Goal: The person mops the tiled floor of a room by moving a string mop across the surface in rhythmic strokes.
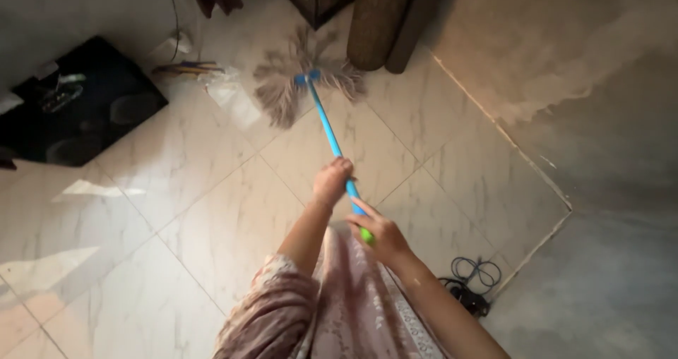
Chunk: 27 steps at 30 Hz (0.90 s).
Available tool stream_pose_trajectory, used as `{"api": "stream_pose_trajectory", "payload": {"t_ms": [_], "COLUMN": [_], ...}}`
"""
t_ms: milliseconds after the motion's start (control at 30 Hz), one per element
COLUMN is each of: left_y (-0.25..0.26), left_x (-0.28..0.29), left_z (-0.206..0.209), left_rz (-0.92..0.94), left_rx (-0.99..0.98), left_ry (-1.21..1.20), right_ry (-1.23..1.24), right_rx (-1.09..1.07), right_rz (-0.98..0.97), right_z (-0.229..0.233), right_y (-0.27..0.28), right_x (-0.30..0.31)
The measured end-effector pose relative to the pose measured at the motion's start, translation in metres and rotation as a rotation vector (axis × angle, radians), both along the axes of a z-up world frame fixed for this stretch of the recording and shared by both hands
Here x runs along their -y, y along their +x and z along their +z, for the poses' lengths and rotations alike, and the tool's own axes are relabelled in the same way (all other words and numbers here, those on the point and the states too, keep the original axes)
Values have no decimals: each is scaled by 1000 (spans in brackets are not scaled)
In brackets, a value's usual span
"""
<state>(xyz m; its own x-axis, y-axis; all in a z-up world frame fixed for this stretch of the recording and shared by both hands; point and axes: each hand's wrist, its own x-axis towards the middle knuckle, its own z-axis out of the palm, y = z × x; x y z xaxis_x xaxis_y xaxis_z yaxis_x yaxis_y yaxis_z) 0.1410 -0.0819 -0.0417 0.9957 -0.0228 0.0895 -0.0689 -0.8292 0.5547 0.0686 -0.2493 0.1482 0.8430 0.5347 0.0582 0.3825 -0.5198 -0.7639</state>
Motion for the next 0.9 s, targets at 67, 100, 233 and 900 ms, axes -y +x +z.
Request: {"api": "stream_pose_trajectory", "payload": {"t_ms": [67, 100, 233, 900], "left_y": [-7, -11, -35, -146], "left_x": [-15, -20, -27, 95], "left_z": [-6, -5, 23, 133], "left_rz": [60, 92, 5, -159], "left_rx": [-10, -14, 102, 348], "left_ry": [-5, -7, -102, -419], "right_ry": [-66, -97, -23, 166], "right_rx": [96, 146, 322, 222], "right_rz": [55, 84, 148, 241], "right_z": [-13, -13, 19, 167], "right_y": [-1, -2, -13, -83], "right_x": [-17, -20, -22, 101]}}
